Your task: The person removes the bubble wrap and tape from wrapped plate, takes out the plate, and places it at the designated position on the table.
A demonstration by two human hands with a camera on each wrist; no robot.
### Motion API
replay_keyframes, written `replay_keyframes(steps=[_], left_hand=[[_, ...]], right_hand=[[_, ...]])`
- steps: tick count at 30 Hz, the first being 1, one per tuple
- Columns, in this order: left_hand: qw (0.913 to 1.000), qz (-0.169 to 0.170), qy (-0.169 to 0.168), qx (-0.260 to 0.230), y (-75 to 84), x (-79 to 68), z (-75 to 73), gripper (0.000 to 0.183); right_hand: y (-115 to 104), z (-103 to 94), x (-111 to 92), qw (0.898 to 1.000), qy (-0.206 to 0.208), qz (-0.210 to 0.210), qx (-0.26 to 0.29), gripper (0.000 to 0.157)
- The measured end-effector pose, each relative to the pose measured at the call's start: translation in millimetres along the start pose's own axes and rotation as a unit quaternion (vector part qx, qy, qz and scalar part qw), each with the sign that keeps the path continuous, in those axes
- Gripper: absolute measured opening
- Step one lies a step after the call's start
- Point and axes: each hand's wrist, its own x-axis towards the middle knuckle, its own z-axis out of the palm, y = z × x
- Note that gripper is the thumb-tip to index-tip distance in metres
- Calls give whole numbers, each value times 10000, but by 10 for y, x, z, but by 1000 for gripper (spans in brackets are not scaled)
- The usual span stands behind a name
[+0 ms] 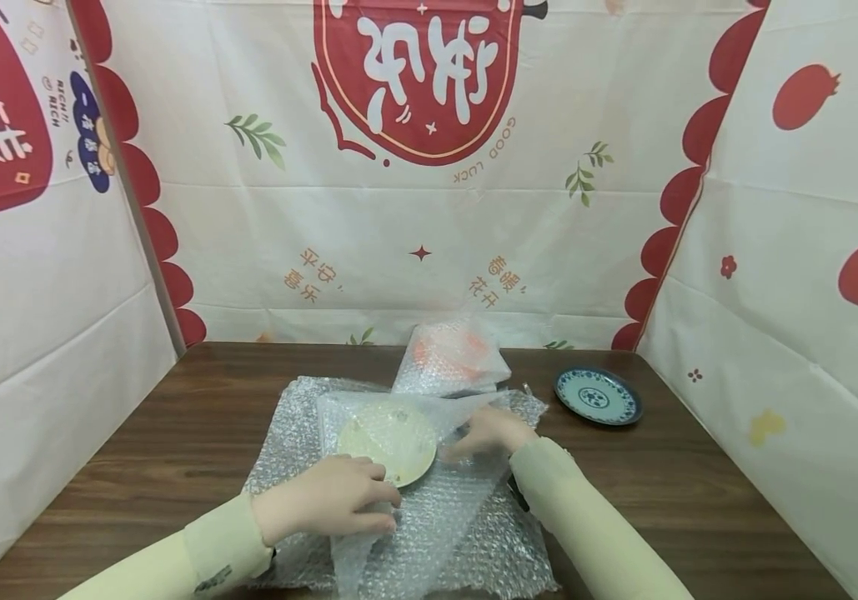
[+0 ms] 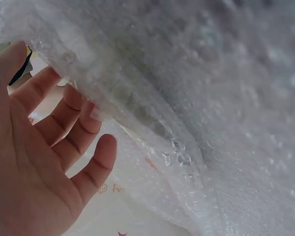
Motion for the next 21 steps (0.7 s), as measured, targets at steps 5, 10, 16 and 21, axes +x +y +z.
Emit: replay_keyframes(steps=[5,10,16,21], left_hand=[[9990,-175,246,320,-2,31,-6,34],[9974,-384,597,148,-32,41,-21,35],[9920,-665,1027,-318,-69,14,-10,41],[9847,-728,1564,-240,-110,3,-8,39]], right_hand=[[-85,31,4,9991,346,111,231,65],[-182,54,3,9985,506,206,-106,70],[-253,66,-17,9983,497,291,-9,73],[-275,49,-52,9983,517,232,114,81]])
